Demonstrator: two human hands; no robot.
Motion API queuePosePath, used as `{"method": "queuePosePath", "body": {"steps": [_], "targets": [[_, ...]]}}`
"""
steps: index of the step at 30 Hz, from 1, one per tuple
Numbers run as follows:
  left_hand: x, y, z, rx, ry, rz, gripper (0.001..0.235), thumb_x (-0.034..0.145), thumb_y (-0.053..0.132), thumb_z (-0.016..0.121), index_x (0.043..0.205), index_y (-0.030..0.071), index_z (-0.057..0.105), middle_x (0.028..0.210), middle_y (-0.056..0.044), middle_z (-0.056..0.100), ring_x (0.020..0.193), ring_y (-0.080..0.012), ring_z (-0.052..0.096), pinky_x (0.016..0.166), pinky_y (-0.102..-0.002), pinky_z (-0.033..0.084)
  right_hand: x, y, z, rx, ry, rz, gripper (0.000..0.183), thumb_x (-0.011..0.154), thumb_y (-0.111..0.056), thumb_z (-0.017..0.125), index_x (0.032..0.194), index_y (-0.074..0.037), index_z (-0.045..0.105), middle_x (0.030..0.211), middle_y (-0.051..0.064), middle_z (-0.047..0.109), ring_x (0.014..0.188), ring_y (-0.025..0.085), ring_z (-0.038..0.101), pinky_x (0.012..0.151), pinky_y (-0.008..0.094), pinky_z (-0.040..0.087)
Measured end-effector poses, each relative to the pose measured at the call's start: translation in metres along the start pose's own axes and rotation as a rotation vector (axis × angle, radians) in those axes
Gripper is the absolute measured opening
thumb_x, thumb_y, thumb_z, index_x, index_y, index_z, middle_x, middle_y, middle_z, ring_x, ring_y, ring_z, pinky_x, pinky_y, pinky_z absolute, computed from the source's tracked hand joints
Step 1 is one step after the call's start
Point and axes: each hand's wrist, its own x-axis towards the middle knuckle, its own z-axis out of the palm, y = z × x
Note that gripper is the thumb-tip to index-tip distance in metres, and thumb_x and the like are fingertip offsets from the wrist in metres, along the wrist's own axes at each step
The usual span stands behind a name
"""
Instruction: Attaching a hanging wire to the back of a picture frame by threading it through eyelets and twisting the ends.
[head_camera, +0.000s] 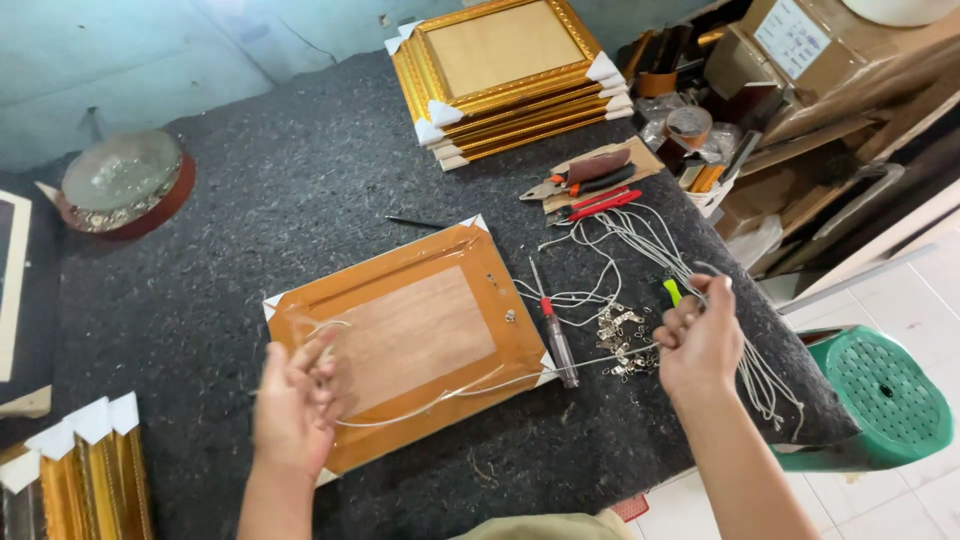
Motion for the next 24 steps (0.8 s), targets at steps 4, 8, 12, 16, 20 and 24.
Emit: {"method": "queuePosePath", "body": {"steps": [4, 8, 12, 16, 20, 24], "targets": [[-0.045, -0.019, 0.050, 0.181, 0.070, 0.024, 0.036, 0.083, 0.025, 0.046, 0.115, 0.009, 0.057, 0.060, 0.002, 0.043, 0.035, -0.0012, 0.020, 0.029, -0.016, 0.007, -0.013, 0.044, 0.005, -0.188, -0.291, 0.122, 0.024, 0.095, -0.025, 0.044, 0.079, -0.008, 0.048, 0.054, -0.001, 0.032, 0.048, 0.011, 0.029, 0.049, 0.027, 0.029], [-0.059, -0.045, 0.059, 0.475, -0.130, 0.243, 0.026, 0.086, 0.015, 0.046, 0.112, 0.009, 0.049, 0.069, -0.006, 0.062, 0.062, -0.0120, 0.051, 0.064, -0.025, 0.045, -0.048, 0.091, 0.014, -0.349, -0.792, 0.495, 0.033, 0.090, -0.022, 0.044, 0.105, 0.002, 0.061, 0.060, 0.002, 0.051, 0.045, 0.006, 0.040, 0.041, 0.015, 0.033], [-0.081, -0.046, 0.071, 0.563, -0.268, 0.305, 0.009, 0.087, 0.010, 0.047, 0.091, 0.005, 0.041, 0.066, -0.009, 0.059, 0.063, -0.0150, 0.055, 0.060, -0.027, 0.045, -0.083, 0.118, 0.017, -0.311, -0.725, 0.701, 0.022, 0.092, -0.029, 0.045, 0.078, -0.013, 0.052, 0.060, 0.002, 0.045, 0.044, 0.009, 0.034, 0.044, 0.023, 0.028], [-0.089, -0.048, 0.059, 0.894, -0.203, 0.388, 0.013, 0.083, 0.016, 0.054, 0.083, 0.011, 0.041, 0.065, -0.002, 0.061, 0.059, -0.0111, 0.060, 0.059, -0.025, 0.044, -0.088, 0.122, 0.022, -0.270, -0.745, 0.684, 0.028, 0.092, -0.032, 0.044, 0.072, -0.014, 0.047, 0.053, 0.000, 0.037, 0.041, 0.009, 0.030, 0.041, 0.023, 0.025], [-0.091, -0.052, 0.045, 1.002, -0.225, 0.357, 0.014, 0.082, 0.020, 0.055, 0.082, 0.014, 0.043, 0.068, 0.002, 0.064, 0.060, -0.0118, 0.062, 0.058, -0.026, 0.044, -0.076, 0.130, 0.036, -0.277, -0.823, 0.514, 0.017, 0.089, -0.024, 0.048, 0.088, -0.009, 0.056, 0.069, 0.001, 0.051, 0.050, 0.007, 0.042, 0.041, 0.020, 0.034], [-0.091, -0.056, 0.023, 1.202, -0.338, 0.284, 0.015, 0.079, 0.017, 0.054, 0.081, 0.015, 0.038, 0.060, 0.006, 0.065, 0.059, -0.0189, 0.060, 0.061, -0.030, 0.042, -0.078, 0.123, 0.052, -0.234, -0.678, 0.415, 0.023, 0.091, -0.033, 0.044, 0.091, -0.012, 0.053, 0.077, 0.000, 0.047, 0.050, 0.008, 0.031, 0.043, 0.021, 0.027]]}}
